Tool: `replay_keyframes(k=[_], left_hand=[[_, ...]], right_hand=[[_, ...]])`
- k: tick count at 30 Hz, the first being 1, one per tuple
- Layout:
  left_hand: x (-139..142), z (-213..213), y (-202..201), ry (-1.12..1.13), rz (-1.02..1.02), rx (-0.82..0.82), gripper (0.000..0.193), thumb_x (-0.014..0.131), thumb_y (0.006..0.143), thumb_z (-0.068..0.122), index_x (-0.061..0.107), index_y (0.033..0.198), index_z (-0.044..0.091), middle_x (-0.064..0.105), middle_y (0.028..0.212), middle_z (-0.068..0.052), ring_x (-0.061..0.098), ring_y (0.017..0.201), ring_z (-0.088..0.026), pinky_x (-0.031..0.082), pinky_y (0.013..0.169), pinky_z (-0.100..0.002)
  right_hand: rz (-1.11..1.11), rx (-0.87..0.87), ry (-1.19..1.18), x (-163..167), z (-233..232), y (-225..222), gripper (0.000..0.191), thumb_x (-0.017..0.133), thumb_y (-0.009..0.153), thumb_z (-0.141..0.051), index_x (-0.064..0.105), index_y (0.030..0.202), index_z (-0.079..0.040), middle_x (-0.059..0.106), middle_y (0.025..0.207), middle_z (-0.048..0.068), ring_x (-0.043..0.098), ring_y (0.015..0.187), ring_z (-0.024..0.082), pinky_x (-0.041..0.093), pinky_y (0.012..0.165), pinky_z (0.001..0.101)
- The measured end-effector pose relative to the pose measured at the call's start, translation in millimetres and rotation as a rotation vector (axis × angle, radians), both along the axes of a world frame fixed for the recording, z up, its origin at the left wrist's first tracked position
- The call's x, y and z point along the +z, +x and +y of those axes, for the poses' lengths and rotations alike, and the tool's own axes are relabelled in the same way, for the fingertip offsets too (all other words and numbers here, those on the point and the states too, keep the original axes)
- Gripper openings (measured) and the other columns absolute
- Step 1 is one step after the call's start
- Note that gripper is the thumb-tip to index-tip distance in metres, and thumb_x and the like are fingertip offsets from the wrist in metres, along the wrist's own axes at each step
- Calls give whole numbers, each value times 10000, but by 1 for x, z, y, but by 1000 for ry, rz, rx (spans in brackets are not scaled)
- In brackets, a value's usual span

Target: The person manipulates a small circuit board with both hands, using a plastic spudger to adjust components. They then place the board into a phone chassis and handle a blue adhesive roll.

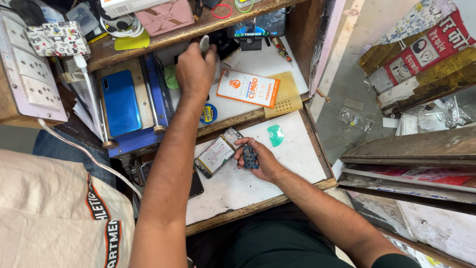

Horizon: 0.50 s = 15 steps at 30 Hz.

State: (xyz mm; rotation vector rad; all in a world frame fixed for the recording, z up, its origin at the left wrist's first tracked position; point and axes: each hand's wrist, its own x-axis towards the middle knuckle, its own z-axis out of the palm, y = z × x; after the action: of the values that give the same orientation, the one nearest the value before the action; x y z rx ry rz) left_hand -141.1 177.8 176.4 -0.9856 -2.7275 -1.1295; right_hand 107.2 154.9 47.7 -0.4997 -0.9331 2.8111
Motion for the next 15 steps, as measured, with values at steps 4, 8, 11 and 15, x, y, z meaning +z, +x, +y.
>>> replay_keyframes(k=[4, 8, 11, 15], left_hand=[[3, 2, -6, 200, -47, -98, 295, 701, 933, 342, 762, 1009, 64, 742, 902, -239, 717, 897, -438, 556, 804, -509], [8, 3, -15, 6, -58, -82, 298, 665, 955, 349, 787, 990, 79, 733, 938, -248, 710, 935, -441, 538, 855, -528], [9, 0, -18, 12, 18, -88, 383, 647, 940, 400, 736, 1106, 66, 714, 923, -282, 678, 905, -485, 519, 817, -559], [5, -12, -21, -8, 25, -29, 496, 559, 1067, 487, 712, 1002, 19, 716, 949, -273, 679, 925, -484, 514, 822, -577]], right_hand=[[-12, 1, 17, 2, 0, -1, 478, 384, 1102, -475, 569, 1291, -77, 691, 944, 122, 650, 791, 169, 570, 792, 382], [0, 10, 17, 4, 0, -2, 484, 378, 1096, -480, 573, 1293, -82, 693, 941, 118, 650, 790, 163, 570, 783, 379], [-26, 13, 19, 4, 0, -2, 482, 386, 1096, -478, 576, 1293, -81, 690, 938, 113, 648, 789, 161, 571, 788, 378], [6, 13, 14, 4, 0, -2, 484, 393, 1098, -485, 576, 1292, -80, 689, 941, 115, 646, 789, 163, 565, 785, 376]])
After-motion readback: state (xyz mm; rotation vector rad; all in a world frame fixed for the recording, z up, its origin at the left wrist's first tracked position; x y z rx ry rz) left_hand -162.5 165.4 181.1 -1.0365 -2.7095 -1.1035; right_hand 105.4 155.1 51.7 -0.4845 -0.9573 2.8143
